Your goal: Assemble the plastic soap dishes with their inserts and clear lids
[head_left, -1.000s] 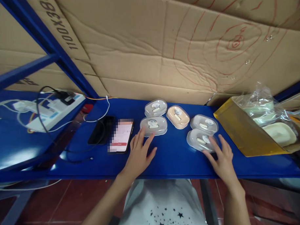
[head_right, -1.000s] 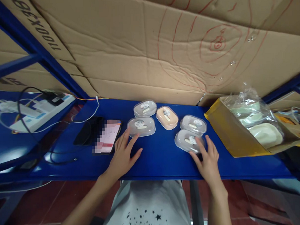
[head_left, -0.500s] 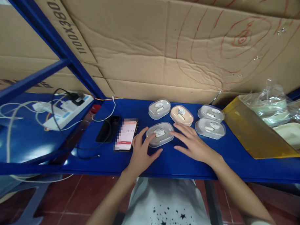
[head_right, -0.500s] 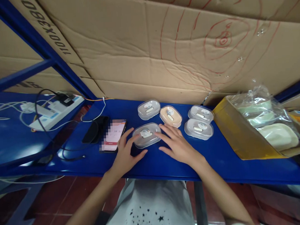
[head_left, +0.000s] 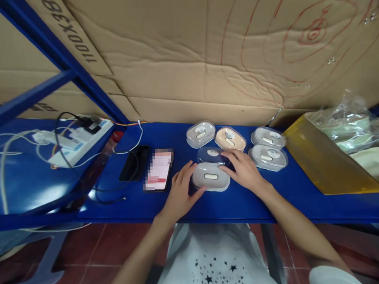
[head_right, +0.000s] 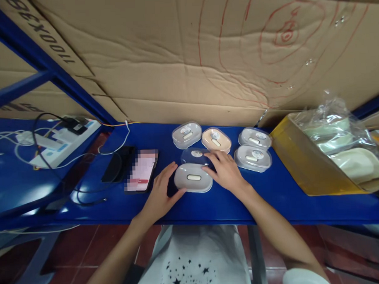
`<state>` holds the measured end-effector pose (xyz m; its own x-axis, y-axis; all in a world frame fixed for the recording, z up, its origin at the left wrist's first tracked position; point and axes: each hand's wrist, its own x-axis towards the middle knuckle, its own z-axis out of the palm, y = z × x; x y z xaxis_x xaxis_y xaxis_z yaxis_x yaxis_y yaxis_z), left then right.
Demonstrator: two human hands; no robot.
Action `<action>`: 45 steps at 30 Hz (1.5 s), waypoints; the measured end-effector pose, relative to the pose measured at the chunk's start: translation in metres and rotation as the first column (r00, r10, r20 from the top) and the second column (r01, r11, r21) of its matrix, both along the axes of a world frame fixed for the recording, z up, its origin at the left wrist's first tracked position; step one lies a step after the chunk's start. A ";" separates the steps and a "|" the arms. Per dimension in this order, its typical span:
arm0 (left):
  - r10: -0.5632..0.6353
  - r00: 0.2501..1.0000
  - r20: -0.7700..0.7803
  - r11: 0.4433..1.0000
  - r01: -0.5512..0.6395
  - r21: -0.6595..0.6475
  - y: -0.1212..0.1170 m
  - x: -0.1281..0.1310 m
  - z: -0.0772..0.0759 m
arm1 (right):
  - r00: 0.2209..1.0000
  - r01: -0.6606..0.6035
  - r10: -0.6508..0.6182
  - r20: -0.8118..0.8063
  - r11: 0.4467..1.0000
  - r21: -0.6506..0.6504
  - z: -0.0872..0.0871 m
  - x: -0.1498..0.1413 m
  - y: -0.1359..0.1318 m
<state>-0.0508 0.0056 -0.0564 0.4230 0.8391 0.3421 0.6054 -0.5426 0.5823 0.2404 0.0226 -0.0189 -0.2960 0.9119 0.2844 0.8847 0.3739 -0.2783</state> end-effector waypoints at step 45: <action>-0.155 0.969 -0.192 0.974 0.182 0.136 0.039 0.017 0.058 | 0.983 0.163 -0.137 0.125 0.960 -0.228 0.038 0.043 0.094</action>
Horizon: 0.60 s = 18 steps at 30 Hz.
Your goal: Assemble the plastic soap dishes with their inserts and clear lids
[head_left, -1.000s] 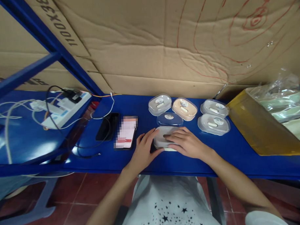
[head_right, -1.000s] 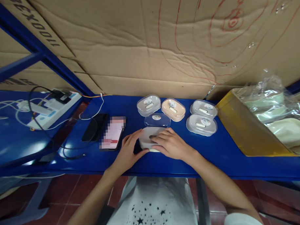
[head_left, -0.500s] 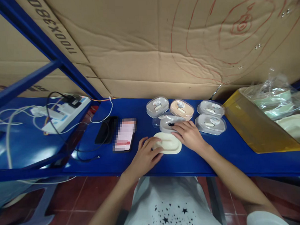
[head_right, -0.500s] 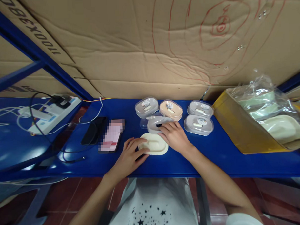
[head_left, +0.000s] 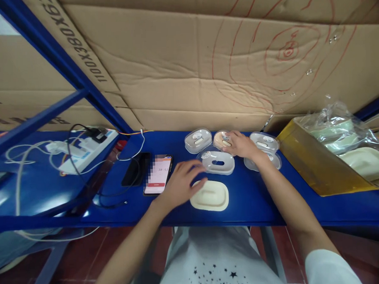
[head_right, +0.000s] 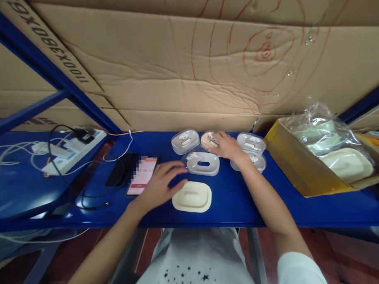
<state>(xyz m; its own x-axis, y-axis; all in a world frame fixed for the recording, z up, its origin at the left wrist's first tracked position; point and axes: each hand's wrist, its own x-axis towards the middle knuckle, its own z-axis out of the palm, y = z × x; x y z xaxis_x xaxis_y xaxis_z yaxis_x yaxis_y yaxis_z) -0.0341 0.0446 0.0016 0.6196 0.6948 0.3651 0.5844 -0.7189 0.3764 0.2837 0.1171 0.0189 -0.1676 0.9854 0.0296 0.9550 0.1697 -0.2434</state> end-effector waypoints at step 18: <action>0.515 0.852 -0.096 0.840 -0.524 -0.139 0.131 0.021 0.011 | 0.996 0.009 -0.008 0.089 1.000 -0.015 0.024 0.014 0.012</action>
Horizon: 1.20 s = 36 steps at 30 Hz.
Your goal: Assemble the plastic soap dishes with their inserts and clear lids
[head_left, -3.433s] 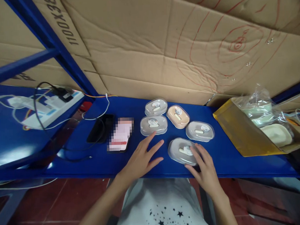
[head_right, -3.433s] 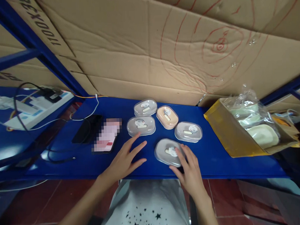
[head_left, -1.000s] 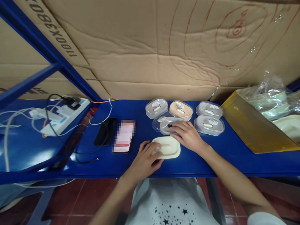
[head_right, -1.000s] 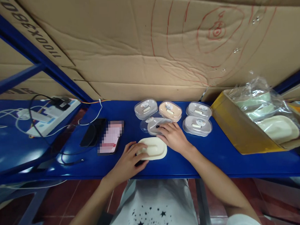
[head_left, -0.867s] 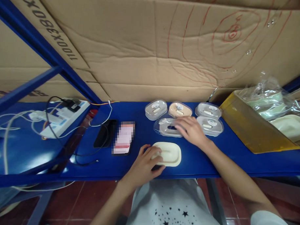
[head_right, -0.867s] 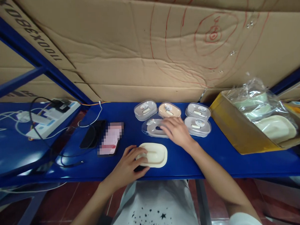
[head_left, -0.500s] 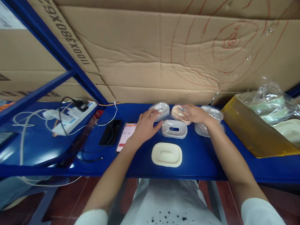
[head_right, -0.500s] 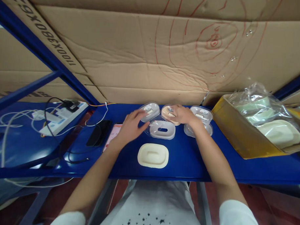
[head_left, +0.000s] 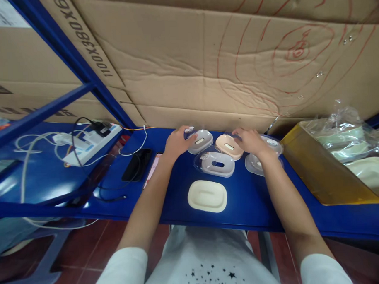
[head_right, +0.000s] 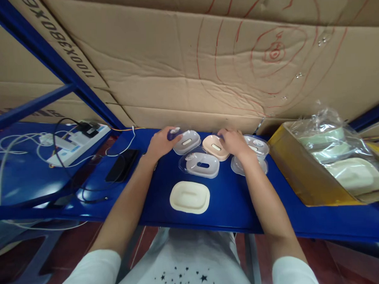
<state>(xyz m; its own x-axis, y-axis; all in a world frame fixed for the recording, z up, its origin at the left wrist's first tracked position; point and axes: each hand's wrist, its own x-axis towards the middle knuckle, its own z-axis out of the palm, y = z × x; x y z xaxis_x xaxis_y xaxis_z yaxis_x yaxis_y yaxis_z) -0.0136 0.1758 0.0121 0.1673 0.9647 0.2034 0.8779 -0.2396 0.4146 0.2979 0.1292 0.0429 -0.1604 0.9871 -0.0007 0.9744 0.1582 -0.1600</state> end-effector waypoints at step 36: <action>-0.090 0.967 -0.239 0.976 0.133 0.171 -0.019 0.041 -0.010 | 0.951 -0.001 0.044 -0.307 0.991 0.137 0.034 0.024 -0.016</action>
